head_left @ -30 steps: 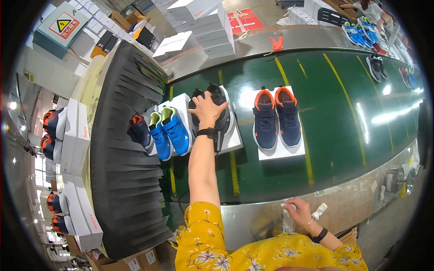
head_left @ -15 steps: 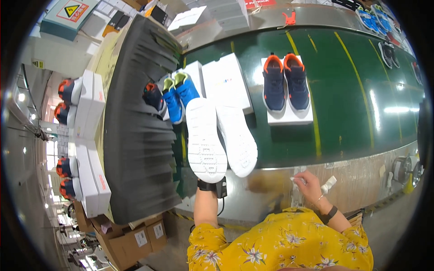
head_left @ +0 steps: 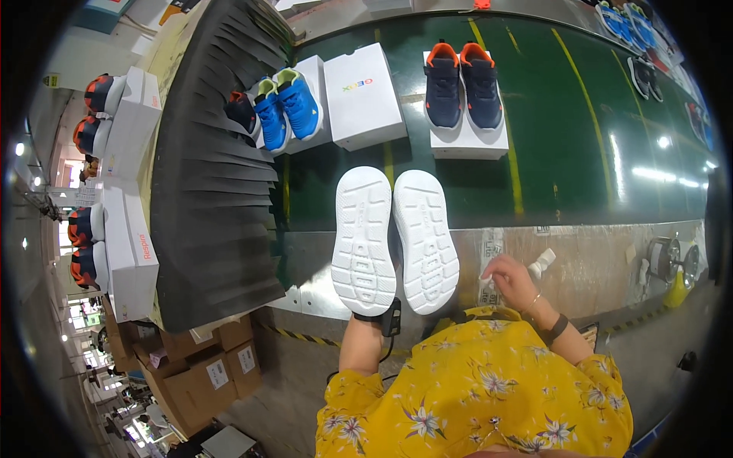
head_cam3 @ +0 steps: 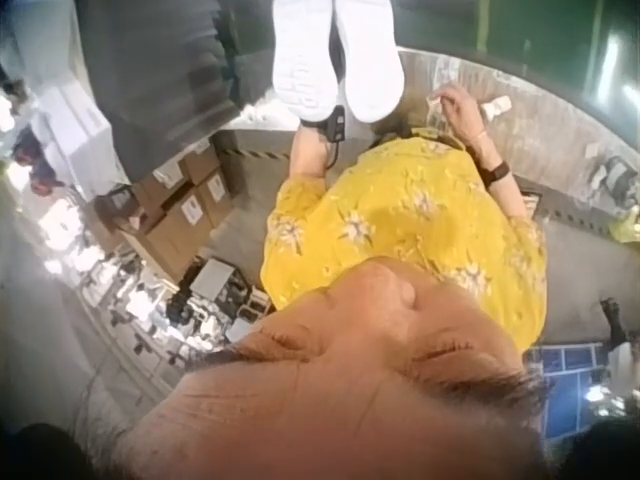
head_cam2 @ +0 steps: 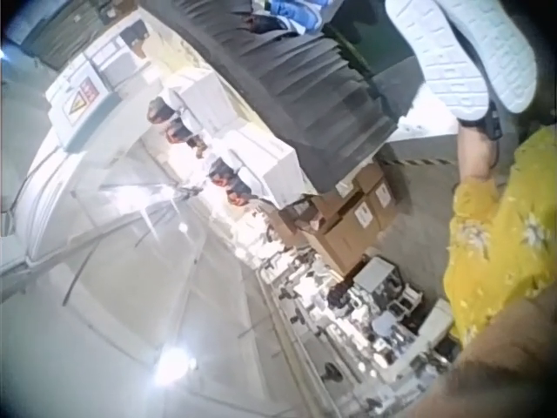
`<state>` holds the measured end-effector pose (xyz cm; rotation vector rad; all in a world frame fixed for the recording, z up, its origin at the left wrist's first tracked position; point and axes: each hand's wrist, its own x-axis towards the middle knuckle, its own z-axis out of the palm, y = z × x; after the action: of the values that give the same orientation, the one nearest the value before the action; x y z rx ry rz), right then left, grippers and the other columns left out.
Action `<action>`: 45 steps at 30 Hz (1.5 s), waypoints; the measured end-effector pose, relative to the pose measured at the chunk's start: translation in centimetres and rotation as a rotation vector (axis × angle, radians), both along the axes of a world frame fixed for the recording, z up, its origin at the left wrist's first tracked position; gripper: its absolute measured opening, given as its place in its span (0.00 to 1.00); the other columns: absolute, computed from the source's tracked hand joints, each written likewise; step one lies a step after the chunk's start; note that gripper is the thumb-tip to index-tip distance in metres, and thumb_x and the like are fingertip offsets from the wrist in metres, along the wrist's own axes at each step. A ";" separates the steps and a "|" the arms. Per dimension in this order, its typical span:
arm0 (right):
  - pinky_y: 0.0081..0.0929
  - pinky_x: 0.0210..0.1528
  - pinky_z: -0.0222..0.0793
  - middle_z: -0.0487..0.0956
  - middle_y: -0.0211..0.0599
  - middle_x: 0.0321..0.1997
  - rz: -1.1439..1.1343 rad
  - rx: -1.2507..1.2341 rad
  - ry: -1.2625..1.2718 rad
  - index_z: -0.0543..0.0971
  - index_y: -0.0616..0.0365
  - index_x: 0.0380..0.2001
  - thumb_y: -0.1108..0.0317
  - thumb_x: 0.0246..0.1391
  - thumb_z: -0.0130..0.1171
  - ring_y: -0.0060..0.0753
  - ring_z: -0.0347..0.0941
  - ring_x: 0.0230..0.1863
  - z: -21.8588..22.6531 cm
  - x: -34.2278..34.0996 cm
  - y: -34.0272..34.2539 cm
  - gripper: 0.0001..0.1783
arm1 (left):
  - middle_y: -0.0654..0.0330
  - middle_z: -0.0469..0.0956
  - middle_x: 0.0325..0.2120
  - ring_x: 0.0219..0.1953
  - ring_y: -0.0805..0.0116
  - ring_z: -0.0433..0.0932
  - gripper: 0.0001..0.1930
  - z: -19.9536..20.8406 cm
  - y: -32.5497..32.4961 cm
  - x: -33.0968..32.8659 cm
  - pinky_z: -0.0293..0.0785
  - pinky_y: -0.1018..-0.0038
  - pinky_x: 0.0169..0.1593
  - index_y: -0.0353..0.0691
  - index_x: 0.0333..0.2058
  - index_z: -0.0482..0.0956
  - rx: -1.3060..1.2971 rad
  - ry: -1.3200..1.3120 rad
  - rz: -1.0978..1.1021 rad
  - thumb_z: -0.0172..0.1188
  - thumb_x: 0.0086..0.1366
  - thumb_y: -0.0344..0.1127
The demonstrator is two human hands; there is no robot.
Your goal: Inspecting shoe outsoles and packing shoes into boxes on an assembly line.
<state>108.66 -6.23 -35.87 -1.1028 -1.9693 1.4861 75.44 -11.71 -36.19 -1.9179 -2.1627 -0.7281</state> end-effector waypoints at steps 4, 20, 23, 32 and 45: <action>0.24 0.41 0.69 0.77 0.34 0.36 -0.065 -0.045 0.030 0.80 0.59 0.33 0.84 0.53 0.50 0.32 0.74 0.37 -1.6 1.0 -0.4 0.11 | 0.50 0.68 0.63 0.62 0.50 0.68 0.30 0.0 -0.7 1.8 0.64 0.61 0.64 0.35 0.66 0.63 0.027 0.045 -0.051 0.58 0.68 0.36; 0.20 0.35 0.70 0.80 0.28 0.36 -0.182 -0.286 0.026 0.83 0.58 0.39 0.70 0.54 0.66 0.20 0.73 0.33 -1.5 -3.9 1.9 0.09 | 0.51 0.65 0.64 0.65 0.59 0.64 0.27 -1.8 -5.8 9.5 0.59 0.67 0.67 0.34 0.67 0.59 -0.450 2.629 -0.349 0.49 0.72 0.35; 0.25 0.39 0.74 0.80 0.36 0.37 -0.055 -0.044 0.035 0.83 0.58 0.41 0.71 0.54 0.66 0.33 0.77 0.36 -2.4 -5.2 1.5 0.10 | 0.52 0.63 0.65 0.66 0.60 0.62 0.27 -2.6 -6.3 10.1 0.57 0.68 0.68 0.34 0.68 0.58 -0.385 2.836 -0.360 0.45 0.74 0.35; 0.30 0.40 0.75 0.79 0.38 0.37 -0.064 -0.038 -0.030 0.85 0.58 0.36 0.70 0.55 0.65 0.40 0.77 0.38 -6.1 -7.2 3.1 0.06 | 0.55 0.58 0.69 0.71 0.64 0.55 0.26 -5.5 -6.8 10.9 0.50 0.70 0.72 0.35 0.70 0.53 -0.036 3.447 -0.349 0.36 0.77 0.38; 0.29 0.40 0.75 0.77 0.39 0.39 -0.020 0.085 0.046 0.84 0.58 0.38 0.73 0.54 0.65 0.39 0.76 0.38 -8.0 -7.7 3.9 0.08 | 0.54 0.62 0.66 0.66 0.65 0.62 0.24 -6.2 -7.5 11.2 0.58 0.71 0.69 0.34 0.69 0.53 0.306 3.661 -0.645 0.37 0.78 0.34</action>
<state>100.96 -2.30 -43.84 -1.0410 -1.9648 1.3921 86.62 -19.20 -42.38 -0.3522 0.9268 1.3609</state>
